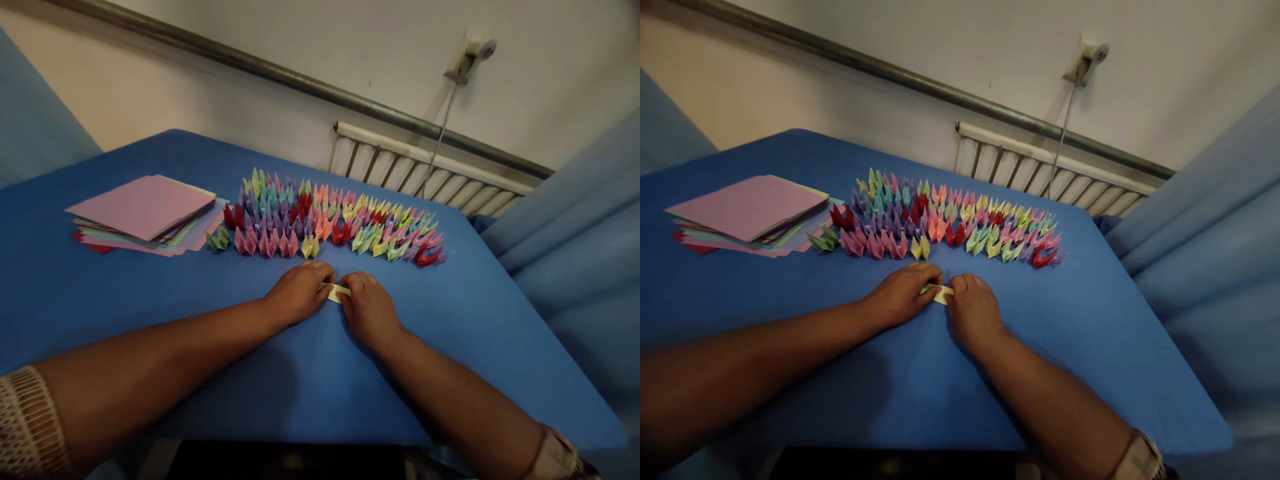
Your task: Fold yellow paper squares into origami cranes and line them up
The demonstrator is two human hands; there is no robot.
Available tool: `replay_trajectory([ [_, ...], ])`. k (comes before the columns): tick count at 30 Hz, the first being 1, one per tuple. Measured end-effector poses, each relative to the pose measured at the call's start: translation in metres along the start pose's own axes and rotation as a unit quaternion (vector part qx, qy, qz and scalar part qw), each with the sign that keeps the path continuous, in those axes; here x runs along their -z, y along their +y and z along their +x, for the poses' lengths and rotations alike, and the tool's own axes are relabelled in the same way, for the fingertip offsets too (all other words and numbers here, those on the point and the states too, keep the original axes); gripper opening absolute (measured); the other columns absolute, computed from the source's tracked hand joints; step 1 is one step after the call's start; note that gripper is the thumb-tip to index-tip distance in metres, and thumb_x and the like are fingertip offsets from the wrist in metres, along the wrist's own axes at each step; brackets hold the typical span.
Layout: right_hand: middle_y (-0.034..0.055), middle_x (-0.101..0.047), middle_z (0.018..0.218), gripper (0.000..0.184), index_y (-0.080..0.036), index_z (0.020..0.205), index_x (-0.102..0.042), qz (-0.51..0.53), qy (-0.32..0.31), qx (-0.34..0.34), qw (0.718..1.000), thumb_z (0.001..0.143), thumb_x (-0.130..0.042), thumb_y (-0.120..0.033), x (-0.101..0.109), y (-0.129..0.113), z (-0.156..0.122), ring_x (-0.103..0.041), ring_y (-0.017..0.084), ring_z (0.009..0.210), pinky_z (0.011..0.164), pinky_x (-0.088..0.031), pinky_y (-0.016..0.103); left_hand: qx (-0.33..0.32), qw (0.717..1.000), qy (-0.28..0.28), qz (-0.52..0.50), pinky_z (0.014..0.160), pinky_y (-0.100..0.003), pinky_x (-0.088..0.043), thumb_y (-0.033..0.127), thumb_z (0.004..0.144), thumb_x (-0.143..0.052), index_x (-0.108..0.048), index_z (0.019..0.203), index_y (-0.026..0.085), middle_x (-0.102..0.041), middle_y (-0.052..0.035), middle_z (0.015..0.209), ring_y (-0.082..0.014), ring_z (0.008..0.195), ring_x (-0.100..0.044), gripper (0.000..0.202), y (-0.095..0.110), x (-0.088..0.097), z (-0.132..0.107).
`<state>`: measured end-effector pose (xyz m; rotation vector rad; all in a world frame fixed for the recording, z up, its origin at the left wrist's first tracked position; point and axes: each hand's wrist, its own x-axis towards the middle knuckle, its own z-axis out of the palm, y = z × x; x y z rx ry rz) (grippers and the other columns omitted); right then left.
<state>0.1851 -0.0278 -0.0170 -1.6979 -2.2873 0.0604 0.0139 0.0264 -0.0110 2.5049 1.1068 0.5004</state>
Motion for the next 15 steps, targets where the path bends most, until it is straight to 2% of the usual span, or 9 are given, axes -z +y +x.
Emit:
replay_trajectory([
  [8, 0.0072, -0.064, 0.094, 0.016, -0.019, 0.097, -0.065, 0.037, -0.006, -0.025, 0.999, 0.095, -0.051, -0.027, 0.003, 0.008, 0.003, -0.058, 0.021, 0.092, 0.082, -0.043, 0.031, -0.024, 0.999, -0.012, 0.028, 0.08, -0.033, -0.044, 0.02, 0.089, -0.051, -0.065, 0.093, 0.019, -0.061, -0.0046, 0.09, -0.0201, 0.088, -0.056, 0.014, -0.001, 0.002, -0.001],
  [15, 0.0051, -0.067, 0.09, 0.011, -0.018, 0.096, -0.064, 0.066, -0.021, -0.047, 0.997, 0.09, -0.059, -0.027, 0.001, 0.011, 0.007, -0.06, 0.019, 0.087, 0.079, -0.043, 0.03, -0.045, 0.997, -0.025, 0.051, 0.082, -0.033, -0.043, 0.024, 0.093, -0.051, -0.067, 0.098, 0.019, -0.062, -0.005, 0.093, -0.0199, 0.09, -0.055, 0.017, -0.001, 0.004, -0.001],
])
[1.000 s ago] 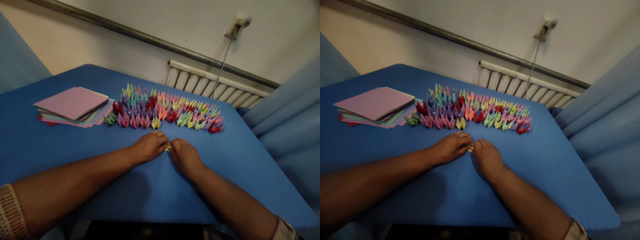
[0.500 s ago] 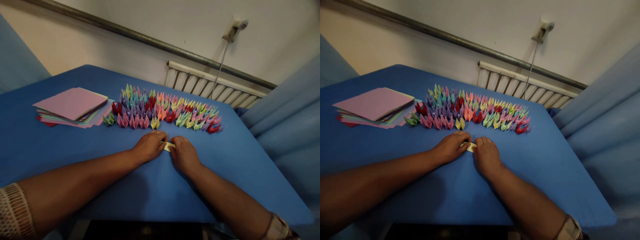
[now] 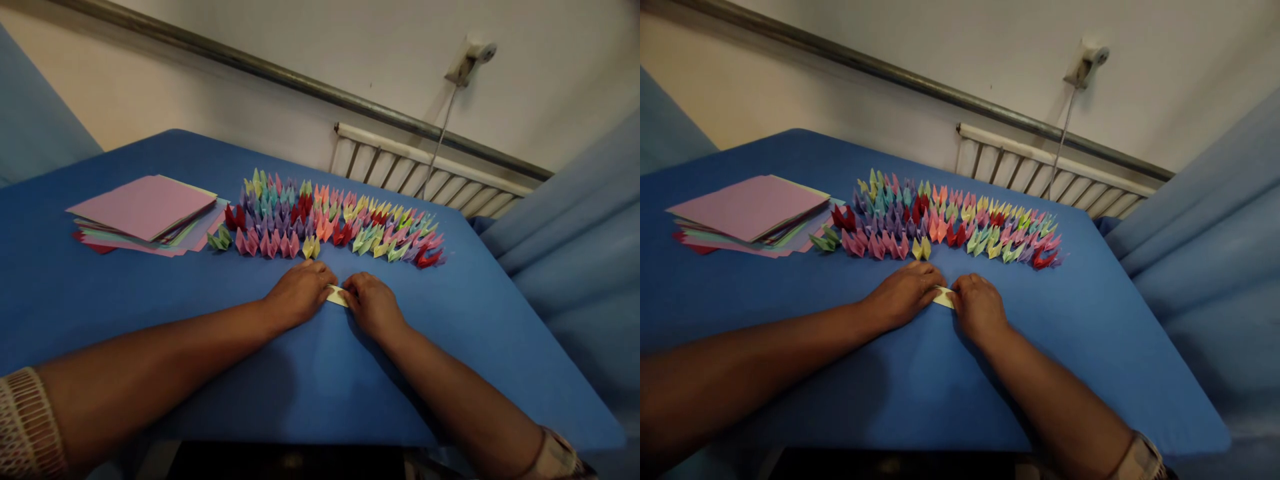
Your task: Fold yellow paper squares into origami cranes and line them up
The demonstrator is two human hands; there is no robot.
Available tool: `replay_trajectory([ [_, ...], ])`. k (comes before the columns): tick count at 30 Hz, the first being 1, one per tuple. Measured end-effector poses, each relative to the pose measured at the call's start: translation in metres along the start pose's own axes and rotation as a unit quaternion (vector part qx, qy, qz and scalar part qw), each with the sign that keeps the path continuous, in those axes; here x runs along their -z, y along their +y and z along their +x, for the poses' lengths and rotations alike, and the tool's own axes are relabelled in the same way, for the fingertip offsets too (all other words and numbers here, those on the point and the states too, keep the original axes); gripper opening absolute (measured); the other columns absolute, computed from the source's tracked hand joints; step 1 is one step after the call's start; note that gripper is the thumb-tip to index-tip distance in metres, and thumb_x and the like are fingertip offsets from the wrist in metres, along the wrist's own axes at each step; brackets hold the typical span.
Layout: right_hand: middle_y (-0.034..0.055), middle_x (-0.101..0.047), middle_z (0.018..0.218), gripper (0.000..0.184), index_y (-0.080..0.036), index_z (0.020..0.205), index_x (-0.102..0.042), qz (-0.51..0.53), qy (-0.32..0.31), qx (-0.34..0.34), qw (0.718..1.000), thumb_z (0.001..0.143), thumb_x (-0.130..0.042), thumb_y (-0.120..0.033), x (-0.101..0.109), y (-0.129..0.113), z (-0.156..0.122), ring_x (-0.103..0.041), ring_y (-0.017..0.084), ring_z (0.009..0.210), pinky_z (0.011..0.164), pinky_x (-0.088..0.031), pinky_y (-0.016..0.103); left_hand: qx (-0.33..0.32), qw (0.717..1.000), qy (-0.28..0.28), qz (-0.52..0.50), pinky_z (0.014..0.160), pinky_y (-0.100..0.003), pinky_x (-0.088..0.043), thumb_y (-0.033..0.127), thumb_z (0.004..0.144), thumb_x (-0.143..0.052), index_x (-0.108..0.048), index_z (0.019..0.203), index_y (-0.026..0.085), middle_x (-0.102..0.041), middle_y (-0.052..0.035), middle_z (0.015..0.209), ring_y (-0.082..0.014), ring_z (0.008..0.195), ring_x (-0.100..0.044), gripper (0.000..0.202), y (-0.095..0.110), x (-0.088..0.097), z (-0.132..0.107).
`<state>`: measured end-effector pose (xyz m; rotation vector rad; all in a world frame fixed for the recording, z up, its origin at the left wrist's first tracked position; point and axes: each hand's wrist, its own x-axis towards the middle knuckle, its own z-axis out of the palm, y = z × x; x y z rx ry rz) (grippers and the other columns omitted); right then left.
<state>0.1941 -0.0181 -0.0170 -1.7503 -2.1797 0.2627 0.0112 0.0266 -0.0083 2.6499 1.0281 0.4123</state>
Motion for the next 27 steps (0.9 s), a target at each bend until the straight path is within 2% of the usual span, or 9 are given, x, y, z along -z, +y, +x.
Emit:
replay_trajectory([
  [8, 0.0008, -0.064, 0.08, 0.006, -0.02, 0.088, -0.063, 0.05, -0.021, -0.023, 0.998, 0.086, -0.064, -0.026, 0.001, 0.0004, 0.002, -0.058, 0.016, 0.075, 0.068, -0.04, 0.027, -0.02, 1.0, -0.008, 0.004, 0.085, -0.035, -0.042, 0.027, 0.094, -0.051, -0.066, 0.101, 0.018, -0.062, -0.0064, 0.098, -0.0206, 0.093, -0.054, 0.019, -0.0001, 0.0, 0.0001],
  [15, 0.0052, -0.061, 0.093, 0.005, -0.02, 0.09, -0.062, 0.023, -0.016, -0.019, 0.999, 0.087, -0.062, -0.024, 0.0011, -0.0031, 0.001, -0.057, 0.019, 0.089, 0.078, -0.042, 0.03, -0.03, 1.0, 0.003, 0.002, 0.081, -0.034, -0.042, 0.026, 0.093, -0.052, -0.064, 0.096, 0.018, -0.062, -0.0048, 0.094, -0.0204, 0.089, -0.053, 0.014, -0.0017, -0.0018, 0.0002],
  [19, 0.0063, -0.062, 0.094, 0.005, -0.019, 0.091, -0.06, 0.004, -0.014, -0.016, 1.0, 0.087, -0.061, -0.023, 0.0018, -0.0071, 0.0003, -0.058, 0.021, 0.091, 0.08, -0.042, 0.031, -0.026, 1.0, 0.0, 0.01, 0.079, -0.034, -0.042, 0.026, 0.092, -0.053, -0.063, 0.092, 0.018, -0.062, -0.004, 0.089, -0.021, 0.087, -0.053, 0.012, -0.0005, -0.0011, 0.0016],
  [23, 0.0041, -0.065, 0.089, 0.004, -0.02, 0.089, -0.058, 0.029, -0.031, -0.037, 0.998, 0.086, -0.061, -0.021, 0.0037, -0.0089, 0.0022, -0.06, 0.019, 0.085, 0.076, -0.041, 0.03, -0.028, 1.0, -0.004, 0.008, 0.08, -0.035, -0.042, 0.027, 0.092, -0.053, -0.063, 0.096, 0.019, -0.063, -0.0041, 0.09, -0.0216, 0.088, -0.054, 0.013, 0.0017, 0.0009, 0.0024],
  [27, 0.0006, -0.066, 0.085, 0.014, -0.02, 0.097, -0.058, 0.085, -0.032, -0.059, 0.994, 0.084, -0.063, -0.021, 0.0036, -0.0067, 0.0044, -0.059, 0.016, 0.075, 0.067, -0.04, 0.027, -0.024, 1.0, -0.002, 0.004, 0.082, -0.035, -0.043, 0.023, 0.092, -0.053, -0.064, 0.103, 0.019, -0.062, -0.0048, 0.094, -0.0215, 0.092, -0.053, 0.016, 0.0034, 0.0024, 0.0005],
])
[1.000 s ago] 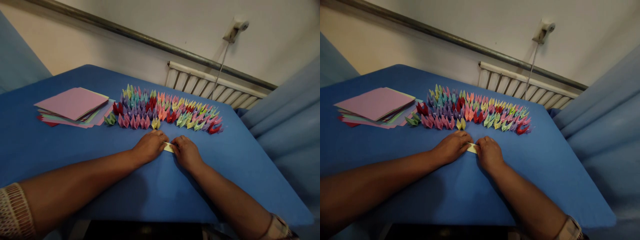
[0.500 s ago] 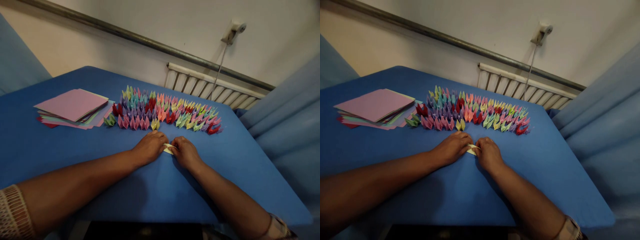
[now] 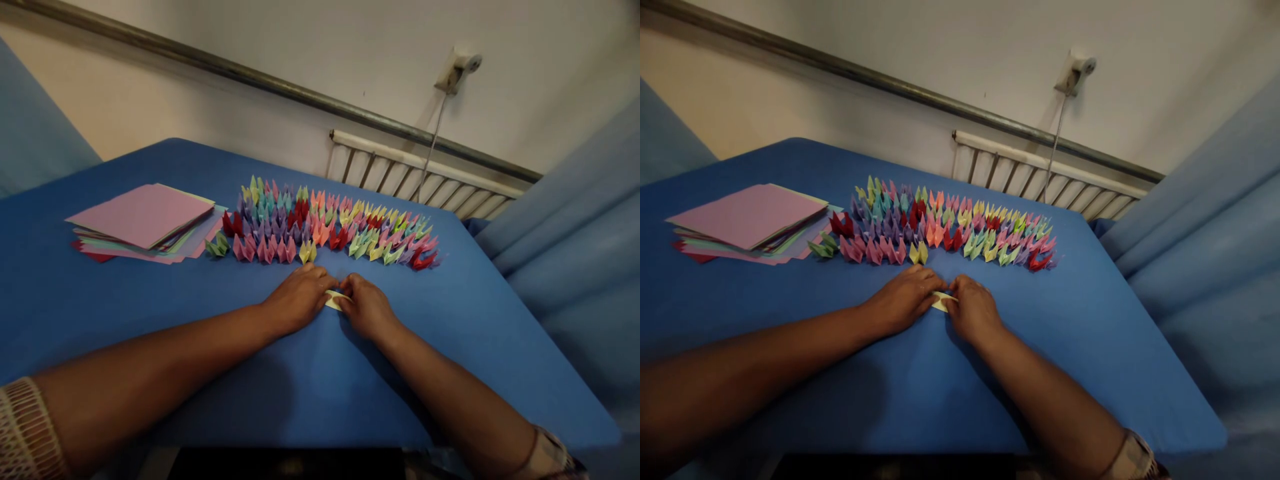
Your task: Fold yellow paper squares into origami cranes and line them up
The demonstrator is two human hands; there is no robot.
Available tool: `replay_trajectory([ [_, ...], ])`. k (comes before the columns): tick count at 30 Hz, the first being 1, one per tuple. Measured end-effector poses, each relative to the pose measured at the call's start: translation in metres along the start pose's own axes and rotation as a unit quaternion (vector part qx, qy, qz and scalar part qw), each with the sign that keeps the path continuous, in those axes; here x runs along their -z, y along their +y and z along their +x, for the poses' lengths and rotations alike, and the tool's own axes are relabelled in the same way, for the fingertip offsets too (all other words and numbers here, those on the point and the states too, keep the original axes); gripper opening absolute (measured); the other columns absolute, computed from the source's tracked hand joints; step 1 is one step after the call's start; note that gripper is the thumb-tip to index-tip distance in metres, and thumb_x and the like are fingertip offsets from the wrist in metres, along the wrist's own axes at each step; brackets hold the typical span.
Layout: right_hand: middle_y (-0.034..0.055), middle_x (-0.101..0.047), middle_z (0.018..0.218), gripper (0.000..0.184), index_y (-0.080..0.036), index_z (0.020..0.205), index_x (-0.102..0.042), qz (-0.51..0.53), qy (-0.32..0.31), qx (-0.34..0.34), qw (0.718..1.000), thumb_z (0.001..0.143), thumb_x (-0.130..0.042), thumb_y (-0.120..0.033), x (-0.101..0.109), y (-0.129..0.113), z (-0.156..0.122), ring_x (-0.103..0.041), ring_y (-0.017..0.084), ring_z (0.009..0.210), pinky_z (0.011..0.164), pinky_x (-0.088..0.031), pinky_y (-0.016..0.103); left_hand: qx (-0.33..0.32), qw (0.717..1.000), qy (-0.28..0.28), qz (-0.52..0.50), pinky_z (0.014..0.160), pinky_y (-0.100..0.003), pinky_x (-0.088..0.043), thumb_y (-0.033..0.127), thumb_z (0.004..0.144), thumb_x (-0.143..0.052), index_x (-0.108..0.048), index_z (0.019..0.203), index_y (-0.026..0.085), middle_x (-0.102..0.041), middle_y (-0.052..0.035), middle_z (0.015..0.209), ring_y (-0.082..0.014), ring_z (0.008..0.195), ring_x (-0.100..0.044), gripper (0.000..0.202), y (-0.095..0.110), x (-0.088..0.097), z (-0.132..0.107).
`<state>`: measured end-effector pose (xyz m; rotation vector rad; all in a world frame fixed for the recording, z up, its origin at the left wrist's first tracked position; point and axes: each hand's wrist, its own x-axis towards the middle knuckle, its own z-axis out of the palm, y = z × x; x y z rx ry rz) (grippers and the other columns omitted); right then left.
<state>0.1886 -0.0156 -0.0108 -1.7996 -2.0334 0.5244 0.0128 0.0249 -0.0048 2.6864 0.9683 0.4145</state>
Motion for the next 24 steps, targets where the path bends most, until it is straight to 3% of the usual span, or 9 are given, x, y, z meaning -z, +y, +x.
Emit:
replay_trajectory([
  [5, 0.0012, -0.062, 0.083, 0.005, -0.02, 0.082, -0.062, 0.021, 0.003, 0.036, 0.999, 0.084, -0.065, -0.024, -0.003, 0.008, -0.001, -0.057, 0.016, 0.077, 0.069, -0.04, 0.027, 0.008, 1.0, -0.005, 0.01, 0.079, -0.034, -0.042, 0.025, 0.091, -0.055, -0.066, 0.095, 0.019, -0.059, -0.005, 0.09, -0.022, 0.089, -0.051, 0.013, 0.002, 0.004, -0.003],
  [10, 0.0036, -0.064, 0.086, 0.007, -0.019, 0.085, -0.06, 0.025, 0.049, 0.152, 0.987, 0.091, -0.056, -0.021, 0.002, 0.01, -0.005, -0.058, 0.017, 0.082, 0.078, -0.041, 0.031, -0.006, 1.0, 0.007, 0.01, 0.079, -0.034, -0.042, 0.025, 0.092, -0.052, -0.065, 0.088, 0.017, -0.059, -0.0049, 0.086, -0.0209, 0.086, -0.052, 0.016, 0.006, 0.009, -0.006],
  [13, 0.0055, -0.066, 0.085, 0.015, -0.019, 0.085, -0.059, -0.006, 0.079, 0.234, 0.969, 0.095, -0.05, -0.025, 0.007, 0.007, -0.007, -0.059, 0.02, 0.083, 0.081, -0.04, 0.036, -0.002, 0.999, 0.016, -0.039, 0.08, -0.033, -0.042, 0.023, 0.092, -0.05, -0.065, 0.093, 0.017, -0.062, -0.0053, 0.088, -0.0204, 0.087, -0.055, 0.017, 0.008, 0.009, -0.009],
  [15, 0.0051, -0.066, 0.084, 0.014, -0.02, 0.085, -0.058, 0.023, 0.109, 0.25, 0.962, 0.095, -0.051, -0.027, 0.009, 0.007, -0.007, -0.06, 0.02, 0.083, 0.081, -0.041, 0.037, 0.023, 0.995, 0.023, -0.098, 0.076, -0.032, -0.043, 0.026, 0.092, -0.05, -0.066, 0.093, 0.017, -0.063, -0.0047, 0.086, -0.0198, 0.085, -0.056, 0.019, 0.009, 0.008, -0.009],
  [17, 0.0039, -0.066, 0.087, 0.007, -0.021, 0.093, -0.058, 0.117, 0.145, 0.212, 0.959, 0.09, -0.058, -0.028, 0.007, 0.007, -0.006, -0.061, 0.019, 0.08, 0.078, -0.044, 0.035, 0.065, 0.98, 0.038, -0.183, 0.073, -0.03, -0.042, 0.031, 0.091, -0.051, -0.067, 0.09, 0.017, -0.064, -0.0032, 0.084, -0.0189, 0.082, -0.058, 0.021, 0.01, 0.007, -0.008],
  [19, 0.0041, -0.065, 0.098, 0.027, -0.022, 0.106, -0.054, 0.246, 0.172, 0.145, 0.943, 0.083, -0.067, -0.028, 0.003, 0.008, -0.004, -0.061, 0.017, 0.079, 0.074, -0.048, 0.032, 0.115, 0.95, 0.05, -0.285, 0.068, -0.028, -0.042, 0.035, 0.089, -0.053, -0.068, 0.087, 0.017, -0.065, -0.0013, 0.08, -0.0174, 0.077, -0.058, 0.023, 0.011, 0.006, -0.007],
  [21, 0.0053, -0.063, 0.109, 0.044, -0.023, 0.113, -0.049, 0.368, 0.18, 0.081, 0.908, 0.076, -0.073, -0.029, -0.002, 0.009, -0.002, -0.062, 0.015, 0.079, 0.07, -0.05, 0.03, 0.167, 0.91, 0.06, -0.374, 0.062, -0.025, -0.04, 0.038, 0.086, -0.056, -0.067, 0.083, 0.016, -0.063, 0.0004, 0.075, -0.0154, 0.07, -0.056, 0.024, 0.012, 0.006, -0.005],
  [24, 0.0031, -0.064, 0.104, 0.046, -0.023, 0.106, -0.05, 0.501, 0.146, 0.024, 0.852, 0.07, -0.078, -0.032, -0.009, 0.006, 0.002, -0.062, 0.013, 0.071, 0.064, -0.05, 0.027, 0.224, 0.851, 0.095, -0.465, 0.055, -0.023, -0.036, 0.041, 0.079, -0.064, -0.066, 0.078, 0.015, -0.057, 0.003, 0.066, -0.0116, 0.06, -0.048, 0.026, 0.012, 0.005, -0.003],
])
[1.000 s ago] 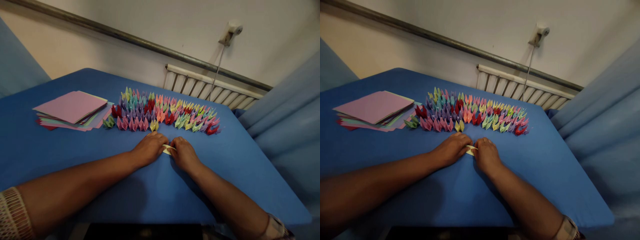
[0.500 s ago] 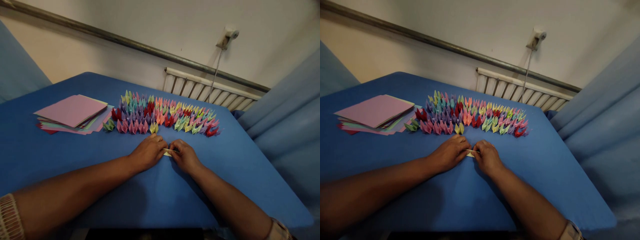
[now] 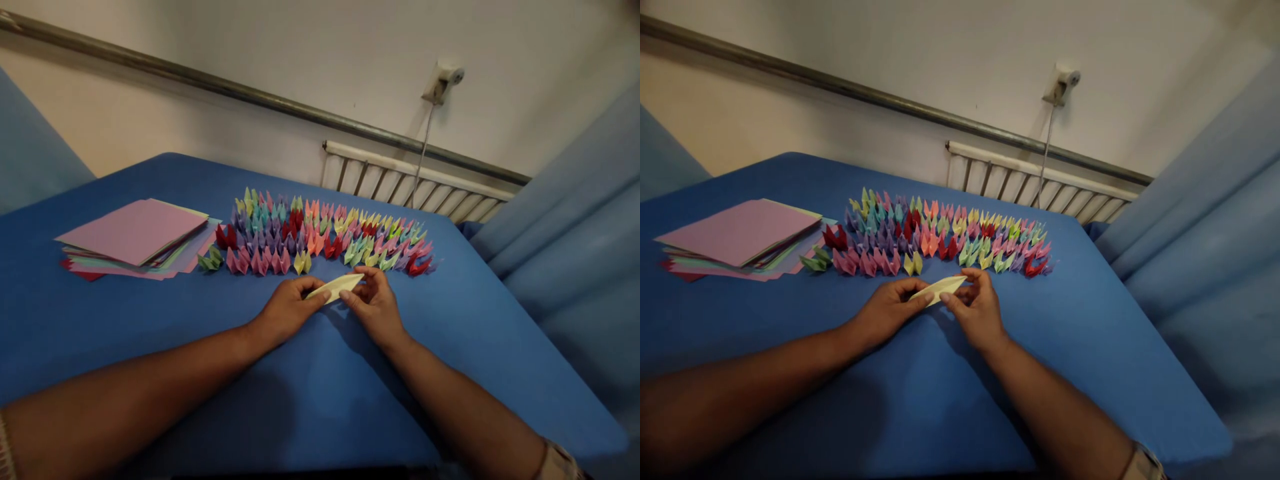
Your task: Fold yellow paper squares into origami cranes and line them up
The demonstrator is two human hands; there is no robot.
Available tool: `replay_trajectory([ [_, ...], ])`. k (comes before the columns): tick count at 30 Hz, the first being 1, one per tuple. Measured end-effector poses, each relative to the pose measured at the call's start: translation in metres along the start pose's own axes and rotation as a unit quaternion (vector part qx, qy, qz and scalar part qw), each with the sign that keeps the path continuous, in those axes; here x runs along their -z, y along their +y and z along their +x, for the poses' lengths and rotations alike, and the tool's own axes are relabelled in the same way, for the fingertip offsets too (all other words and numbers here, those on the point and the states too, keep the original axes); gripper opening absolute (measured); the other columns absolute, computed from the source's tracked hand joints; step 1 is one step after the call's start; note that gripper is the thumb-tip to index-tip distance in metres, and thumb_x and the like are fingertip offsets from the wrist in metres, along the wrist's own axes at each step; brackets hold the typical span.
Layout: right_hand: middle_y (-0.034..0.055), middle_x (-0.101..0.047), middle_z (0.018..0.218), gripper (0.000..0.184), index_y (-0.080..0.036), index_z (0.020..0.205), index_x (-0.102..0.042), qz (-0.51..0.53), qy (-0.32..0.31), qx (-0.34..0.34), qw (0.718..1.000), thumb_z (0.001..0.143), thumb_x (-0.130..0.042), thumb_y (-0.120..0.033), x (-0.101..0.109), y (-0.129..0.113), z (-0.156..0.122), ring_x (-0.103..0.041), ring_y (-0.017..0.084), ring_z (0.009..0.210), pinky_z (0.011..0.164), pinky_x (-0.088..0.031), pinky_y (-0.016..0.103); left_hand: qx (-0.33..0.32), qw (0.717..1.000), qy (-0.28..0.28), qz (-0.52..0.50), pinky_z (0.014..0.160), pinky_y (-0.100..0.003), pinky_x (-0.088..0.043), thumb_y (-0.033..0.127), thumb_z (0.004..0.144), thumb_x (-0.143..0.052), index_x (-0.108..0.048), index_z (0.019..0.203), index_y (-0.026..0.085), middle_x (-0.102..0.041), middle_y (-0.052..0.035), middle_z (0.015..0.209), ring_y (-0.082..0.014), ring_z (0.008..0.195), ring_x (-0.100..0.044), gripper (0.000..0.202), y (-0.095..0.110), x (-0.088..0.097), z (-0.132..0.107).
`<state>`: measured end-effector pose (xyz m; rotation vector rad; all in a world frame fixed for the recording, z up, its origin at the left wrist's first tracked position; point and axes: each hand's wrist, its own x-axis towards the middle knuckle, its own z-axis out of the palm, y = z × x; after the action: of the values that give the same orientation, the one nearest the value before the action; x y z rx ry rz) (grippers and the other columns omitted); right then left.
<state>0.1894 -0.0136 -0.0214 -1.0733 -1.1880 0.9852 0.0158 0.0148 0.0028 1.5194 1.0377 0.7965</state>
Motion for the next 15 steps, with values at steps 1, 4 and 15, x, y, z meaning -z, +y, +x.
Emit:
replay_trajectory([
  [1, 0.0018, -0.065, 0.097, 0.044, -0.023, 0.101, -0.052, 0.029, -0.012, -0.023, 0.999, 0.068, -0.079, -0.032, -0.003, 0.001, 0.0, -0.062, 0.012, 0.069, 0.062, -0.05, 0.026, 0.012, 0.999, 0.013, -0.036, 0.055, -0.022, -0.035, 0.041, 0.078, -0.067, -0.066, 0.078, 0.014, -0.056, 0.0036, 0.065, -0.0106, 0.059, -0.047, 0.027, 0.0, -0.001, 0.0],
  [4, -0.0018, -0.064, 0.079, 0.033, -0.021, 0.087, -0.054, 0.065, -0.051, -0.056, 0.995, 0.067, -0.079, -0.031, -0.012, 0.003, -0.001, -0.062, 0.012, 0.067, 0.064, -0.05, 0.025, 0.05, 0.985, 0.024, -0.162, 0.058, -0.021, -0.038, 0.038, 0.074, -0.074, -0.065, 0.081, 0.013, -0.057, 0.0032, 0.066, -0.0089, 0.06, -0.048, 0.027, -0.001, -0.005, 0.0],
  [15, 0.0007, -0.058, 0.094, 0.017, -0.024, 0.095, -0.056, -0.076, -0.018, 0.126, 0.989, 0.082, -0.067, -0.024, -0.011, -0.004, -0.012, -0.057, 0.011, 0.071, 0.068, -0.05, 0.028, 0.19, 0.871, -0.057, -0.449, 0.073, -0.024, -0.049, 0.013, 0.068, -0.079, -0.065, 0.085, 0.014, -0.065, -0.0018, 0.079, -0.0118, 0.073, -0.062, 0.022, 0.0, -0.007, -0.001],
])
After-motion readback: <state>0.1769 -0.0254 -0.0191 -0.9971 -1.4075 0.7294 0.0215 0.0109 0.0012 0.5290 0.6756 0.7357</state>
